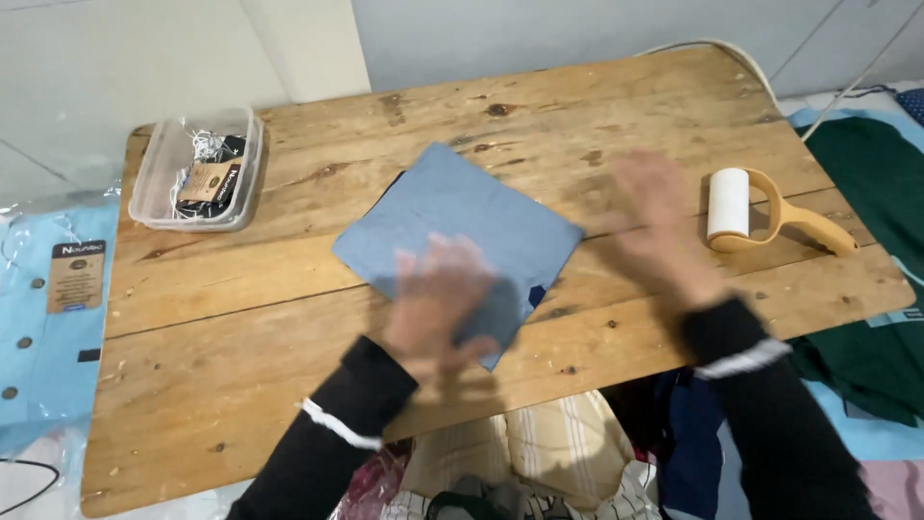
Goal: The person folds a light blue shirt on a wooden table, using a lint roller to clean the fabric before and after folding. They then attach a tag to the folded shirt using a string.
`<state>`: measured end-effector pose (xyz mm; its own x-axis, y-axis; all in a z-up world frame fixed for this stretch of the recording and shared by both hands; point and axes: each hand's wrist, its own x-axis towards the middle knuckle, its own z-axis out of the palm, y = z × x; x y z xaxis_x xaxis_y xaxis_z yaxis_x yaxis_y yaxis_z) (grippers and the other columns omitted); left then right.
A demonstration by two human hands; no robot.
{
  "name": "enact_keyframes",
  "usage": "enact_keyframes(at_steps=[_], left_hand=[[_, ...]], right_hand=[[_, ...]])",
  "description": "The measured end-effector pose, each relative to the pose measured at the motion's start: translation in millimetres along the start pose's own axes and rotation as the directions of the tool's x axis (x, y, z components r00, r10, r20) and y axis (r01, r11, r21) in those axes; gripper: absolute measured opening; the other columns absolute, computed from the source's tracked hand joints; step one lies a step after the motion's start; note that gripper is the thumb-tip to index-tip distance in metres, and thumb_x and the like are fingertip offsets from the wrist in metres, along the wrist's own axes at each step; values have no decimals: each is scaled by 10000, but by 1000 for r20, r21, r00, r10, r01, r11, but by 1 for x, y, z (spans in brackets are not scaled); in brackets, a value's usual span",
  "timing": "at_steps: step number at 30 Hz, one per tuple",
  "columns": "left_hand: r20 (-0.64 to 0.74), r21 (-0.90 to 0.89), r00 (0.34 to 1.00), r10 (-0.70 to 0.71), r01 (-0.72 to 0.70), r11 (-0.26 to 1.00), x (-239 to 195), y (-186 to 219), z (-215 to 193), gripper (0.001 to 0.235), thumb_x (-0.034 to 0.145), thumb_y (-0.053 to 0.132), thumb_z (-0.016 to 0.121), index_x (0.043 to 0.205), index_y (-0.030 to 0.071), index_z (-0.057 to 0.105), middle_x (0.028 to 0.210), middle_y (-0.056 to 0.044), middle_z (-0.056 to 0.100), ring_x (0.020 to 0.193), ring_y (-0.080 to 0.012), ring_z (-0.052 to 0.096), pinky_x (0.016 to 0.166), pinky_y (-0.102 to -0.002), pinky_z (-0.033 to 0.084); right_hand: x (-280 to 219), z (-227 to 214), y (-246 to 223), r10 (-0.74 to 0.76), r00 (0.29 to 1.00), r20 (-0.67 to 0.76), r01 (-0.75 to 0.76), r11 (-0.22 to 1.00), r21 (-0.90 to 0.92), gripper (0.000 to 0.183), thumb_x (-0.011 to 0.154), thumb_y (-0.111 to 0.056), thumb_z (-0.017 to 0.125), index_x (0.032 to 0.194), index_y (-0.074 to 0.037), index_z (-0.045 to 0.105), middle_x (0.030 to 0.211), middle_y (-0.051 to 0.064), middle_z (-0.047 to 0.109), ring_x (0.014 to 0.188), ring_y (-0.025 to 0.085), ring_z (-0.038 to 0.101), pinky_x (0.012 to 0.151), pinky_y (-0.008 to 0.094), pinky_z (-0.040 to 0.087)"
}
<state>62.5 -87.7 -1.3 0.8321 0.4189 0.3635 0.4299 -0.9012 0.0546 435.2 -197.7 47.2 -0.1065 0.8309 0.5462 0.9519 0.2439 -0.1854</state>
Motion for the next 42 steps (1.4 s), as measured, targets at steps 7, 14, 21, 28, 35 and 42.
enact_keyframes(at_steps=[7, 14, 21, 28, 35, 42], left_hand=[[77, -314, 960, 268, -232, 921, -5, 17, 7, 980, 876, 841, 334, 1669, 297, 143, 1748, -71, 52, 1598, -404, -48, 1137, -792, -27], [-233, -597, 932, -278, 88, 797, 6, -20, -33, 832, 1022, 667, 377, 1642, 134, 222, 1744, -131, 172, 1633, -431, 74, 1234, -764, -3], [-445, -691, 689, -572, 142, 709, 9, -42, -44, 865, 1067, 728, 227, 1682, 137, 80, 1776, -109, 116, 1677, -418, 25, 1314, -732, -32], [-624, -637, 511, -591, 106, 763, 9, -73, -22, 1005, 1000, 776, 254, 1679, 93, -33, 1746, -222, 61, 1604, -495, -53, 1150, -813, -117], [-542, -527, 751, -378, 46, 848, 6, -72, 4, 1032, 1030, 687, 373, 1646, 15, -112, 1702, -299, -112, 1555, -538, -142, 1225, -715, -74], [-478, -596, 811, -338, -18, 803, 11, -59, -3, 960, 1071, 658, 329, 1650, 14, -85, 1710, -291, -82, 1560, -533, -119, 1249, -675, -69]], right_hand=[[-158, -110, 113, 398, 917, -1, -370, 851, -372, 731, 780, -75, 520, 1482, 127, 556, 1459, 387, 566, 1338, 580, 485, 1147, 616, 342], [-187, -92, 154, 414, 910, -19, -381, 816, -434, 488, 1032, -108, 726, 1508, -3, 709, 1220, 293, 677, 1201, 465, 621, 1075, 517, 483], [-4, -43, -109, 643, 681, 351, -682, 731, -16, 436, 973, -266, 607, 1377, -103, 621, 1199, 138, 647, 973, 271, 623, 833, 410, 479], [117, 122, -164, 159, 942, 296, -199, 974, 109, 419, 965, -377, 690, 1363, -261, 626, 1070, 64, 693, 978, 365, 725, 790, 506, 597], [145, 76, -165, 101, 967, 235, -144, 974, 176, 426, 1004, -326, 678, 1384, -141, 632, 1143, 141, 688, 1043, 420, 694, 809, 497, 573], [88, 71, -92, 307, 920, 245, -282, 950, -134, 442, 999, -370, 683, 1339, -88, 697, 1166, 166, 736, 1079, 401, 699, 887, 493, 557]])
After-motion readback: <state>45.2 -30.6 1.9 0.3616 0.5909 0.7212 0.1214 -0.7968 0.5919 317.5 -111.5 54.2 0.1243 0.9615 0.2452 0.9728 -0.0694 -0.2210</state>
